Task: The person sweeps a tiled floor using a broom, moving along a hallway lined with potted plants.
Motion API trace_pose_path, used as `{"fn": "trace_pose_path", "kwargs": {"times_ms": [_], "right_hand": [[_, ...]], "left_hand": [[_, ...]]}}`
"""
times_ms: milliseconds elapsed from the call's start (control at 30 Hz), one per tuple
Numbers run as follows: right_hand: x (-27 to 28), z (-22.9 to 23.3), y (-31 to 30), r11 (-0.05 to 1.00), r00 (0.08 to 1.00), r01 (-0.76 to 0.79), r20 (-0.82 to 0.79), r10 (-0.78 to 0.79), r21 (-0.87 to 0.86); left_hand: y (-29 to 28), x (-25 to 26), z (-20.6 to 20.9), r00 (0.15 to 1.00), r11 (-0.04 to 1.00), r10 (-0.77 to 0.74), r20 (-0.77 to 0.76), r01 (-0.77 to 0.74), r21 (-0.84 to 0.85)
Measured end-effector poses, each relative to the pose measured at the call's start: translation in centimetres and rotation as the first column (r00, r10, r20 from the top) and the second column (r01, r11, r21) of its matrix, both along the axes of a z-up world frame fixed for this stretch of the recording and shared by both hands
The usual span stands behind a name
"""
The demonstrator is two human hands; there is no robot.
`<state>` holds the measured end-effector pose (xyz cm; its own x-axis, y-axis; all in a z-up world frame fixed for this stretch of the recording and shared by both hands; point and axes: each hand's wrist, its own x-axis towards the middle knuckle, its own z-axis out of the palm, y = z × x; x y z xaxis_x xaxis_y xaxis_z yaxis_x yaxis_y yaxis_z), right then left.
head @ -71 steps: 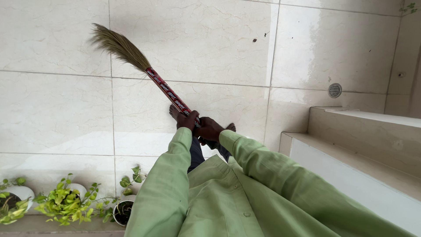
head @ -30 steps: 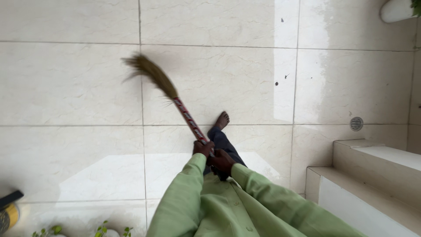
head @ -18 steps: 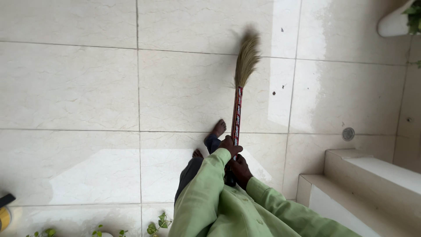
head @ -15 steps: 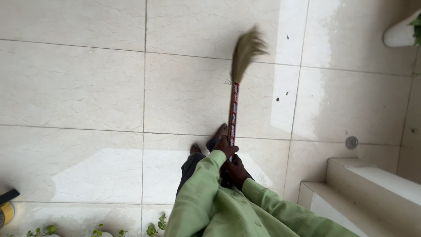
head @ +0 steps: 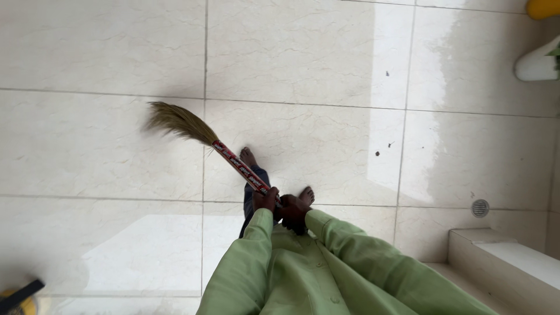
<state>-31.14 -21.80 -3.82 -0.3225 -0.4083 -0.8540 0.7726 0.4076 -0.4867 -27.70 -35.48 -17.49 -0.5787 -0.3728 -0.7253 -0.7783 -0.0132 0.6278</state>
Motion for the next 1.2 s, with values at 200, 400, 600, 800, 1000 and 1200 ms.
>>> {"fn": "trace_pose_path", "kwargs": {"times_ms": [200, 400, 600, 800, 1000, 1200], "right_hand": [[2.0, 0.0, 0.6, 0.894, 0.880, 0.444, 0.162, -0.447, 0.055], [1.3, -1.0, 0.4, 0.661, 0.647, 0.718, 0.138, -0.750, 0.218], [-4.5, -0.6, -3.8, 0.679, 0.696, 0.715, -0.081, -0.713, 0.167], [-13.3, 3.0, -6.4, 0.833, 0.830, 0.552, -0.071, -0.553, -0.030], [-22.6, 1.4, -7.0, 0.960, 0.964, 0.263, -0.024, -0.266, -0.095], [-28.4, -0.5, -5.7, 0.991, 0.992, 0.120, -0.023, -0.122, -0.063]], "left_hand": [[3.0, -2.6, 0.0, 0.920, 0.927, -0.372, 0.125, 0.362, 0.094], [4.9, -11.0, 5.1, 0.564, 0.581, -0.814, 0.140, 0.776, 0.247], [0.6, -18.4, 9.2, 0.510, 0.511, -0.858, 0.059, 0.834, 0.207], [-3.1, -21.7, 6.4, 0.821, 0.815, -0.570, -0.036, 0.570, 0.103], [-6.1, -26.3, 3.0, 0.958, 0.957, -0.275, 0.080, 0.281, -0.067], [-5.9, -31.0, 1.2, 0.961, 0.976, -0.188, 0.204, 0.205, -0.066]]}}
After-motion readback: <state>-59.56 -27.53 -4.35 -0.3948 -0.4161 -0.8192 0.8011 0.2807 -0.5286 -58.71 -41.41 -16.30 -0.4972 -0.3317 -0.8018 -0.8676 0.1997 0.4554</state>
